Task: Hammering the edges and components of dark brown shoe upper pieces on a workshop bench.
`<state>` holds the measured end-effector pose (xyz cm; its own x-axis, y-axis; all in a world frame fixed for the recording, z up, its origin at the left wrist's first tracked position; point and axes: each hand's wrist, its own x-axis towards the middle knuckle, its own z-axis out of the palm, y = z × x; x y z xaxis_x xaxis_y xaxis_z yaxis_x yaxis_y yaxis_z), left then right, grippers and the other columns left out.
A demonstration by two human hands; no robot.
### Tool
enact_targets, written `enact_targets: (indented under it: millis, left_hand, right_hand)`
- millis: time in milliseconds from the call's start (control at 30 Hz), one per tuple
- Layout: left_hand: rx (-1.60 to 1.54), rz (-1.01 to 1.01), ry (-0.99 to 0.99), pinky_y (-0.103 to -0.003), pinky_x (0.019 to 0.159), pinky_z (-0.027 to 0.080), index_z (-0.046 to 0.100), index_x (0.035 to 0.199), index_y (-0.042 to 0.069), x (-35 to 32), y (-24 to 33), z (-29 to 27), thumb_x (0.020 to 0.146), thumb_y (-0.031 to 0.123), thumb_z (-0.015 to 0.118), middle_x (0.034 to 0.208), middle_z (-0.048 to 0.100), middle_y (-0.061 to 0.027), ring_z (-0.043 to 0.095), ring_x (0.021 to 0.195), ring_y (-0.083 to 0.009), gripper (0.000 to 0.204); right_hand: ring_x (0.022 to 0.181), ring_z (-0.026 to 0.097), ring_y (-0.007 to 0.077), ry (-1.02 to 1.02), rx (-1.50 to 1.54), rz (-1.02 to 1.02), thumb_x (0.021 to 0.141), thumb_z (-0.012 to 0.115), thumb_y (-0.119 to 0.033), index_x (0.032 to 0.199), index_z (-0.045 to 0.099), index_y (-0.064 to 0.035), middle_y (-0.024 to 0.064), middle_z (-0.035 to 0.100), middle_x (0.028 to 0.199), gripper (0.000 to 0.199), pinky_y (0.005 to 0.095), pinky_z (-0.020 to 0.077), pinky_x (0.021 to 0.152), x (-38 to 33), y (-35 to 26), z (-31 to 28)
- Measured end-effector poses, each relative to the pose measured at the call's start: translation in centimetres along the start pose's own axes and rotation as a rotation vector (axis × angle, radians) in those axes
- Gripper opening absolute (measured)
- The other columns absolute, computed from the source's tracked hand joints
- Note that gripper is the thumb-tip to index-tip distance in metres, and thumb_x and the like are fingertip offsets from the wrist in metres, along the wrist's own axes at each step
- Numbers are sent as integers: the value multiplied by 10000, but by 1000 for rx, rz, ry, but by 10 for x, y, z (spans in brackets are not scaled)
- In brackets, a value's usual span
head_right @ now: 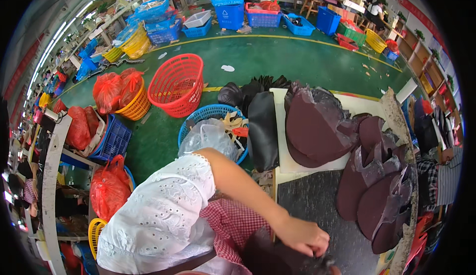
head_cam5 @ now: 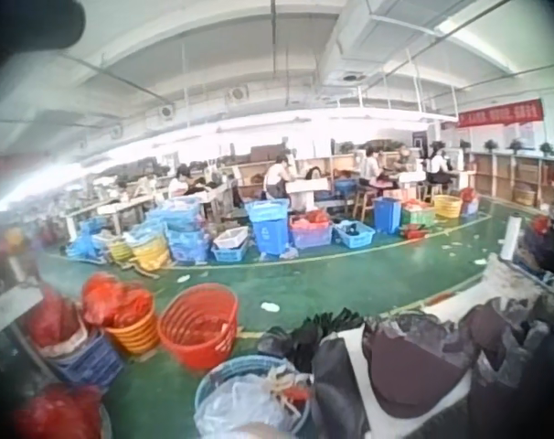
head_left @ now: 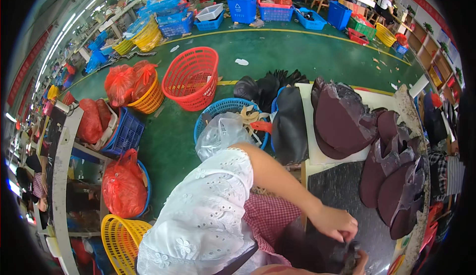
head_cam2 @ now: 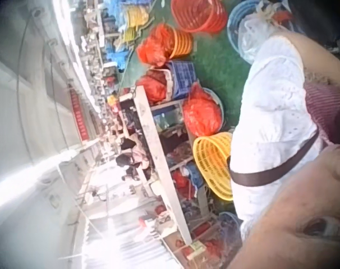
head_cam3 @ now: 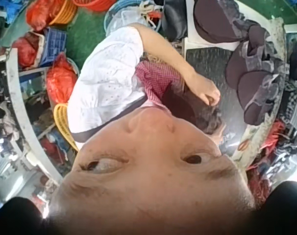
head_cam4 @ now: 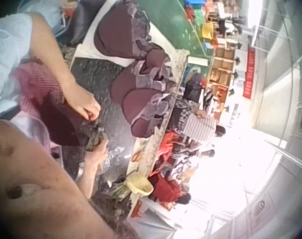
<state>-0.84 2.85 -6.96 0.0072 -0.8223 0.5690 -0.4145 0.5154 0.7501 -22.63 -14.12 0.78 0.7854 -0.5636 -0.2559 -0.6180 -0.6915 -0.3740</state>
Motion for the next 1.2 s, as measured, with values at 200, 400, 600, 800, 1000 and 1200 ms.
enact_targets:
  millis: [200, 400, 600, 800, 1000, 1200]
  left_hand:
    - [457, 93, -204, -458, 783, 515, 671, 886, 89, 12, -7, 2, 814, 231, 666, 904, 585, -73, 639, 923, -286, 160]
    - [303, 14, -359, -407, 833, 501, 701, 1013, 79, 5, 5, -52, 850, 157, 753, 1020, 661, -58, 635, 942, -264, 188]
    - [339, 318, -490, -354, 669, 547, 700, 1043, 3, 20, -3, -59, 782, 79, 754, 1015, 663, -87, 653, 815, -236, 277]
    - [458, 472, -569, -337, 736, 575, 700, 1043, -64, 18, 3, -60, 702, 59, 720, 1051, 654, -119, 654, 842, -224, 363]
    - [540, 471, -621, -337, 738, 560, 701, 975, -66, 19, 16, -58, 700, 44, 724, 1030, 650, -115, 634, 814, -225, 298]
    - [243, -167, -343, -420, 898, 435, 730, 995, 100, 16, 18, -60, 729, 97, 826, 979, 656, -27, 612, 888, -212, 282]
  right_hand:
    - [867, 704, 255, 244, 65, -265, 809, 774, -89, 1167, 591, -99, 135, 709, 962, 402, 389, 534, 744, -52, -23, -2]
    - [627, 672, 299, 43, 207, -571, 812, 740, -174, 1213, 643, -78, 108, 653, 769, 424, 384, 510, 541, -18, -63, 18]
    - [629, 678, 283, 50, 340, -470, 791, 757, -200, 1228, 650, -82, 90, 649, 756, 465, 366, 518, 533, -29, -52, 18]
    - [655, 691, 269, 91, 318, -396, 788, 748, -176, 1262, 633, -82, 82, 665, 833, 496, 363, 533, 554, -23, -50, 4]
    - [635, 681, 265, 58, 279, -443, 789, 733, -209, 1287, 610, -72, 71, 644, 816, 531, 361, 534, 559, -16, -53, 6]
    - [555, 634, 223, 50, 158, -497, 806, 701, -203, 1290, 599, -75, 53, 591, 769, 511, 357, 491, 492, -15, -58, 16]
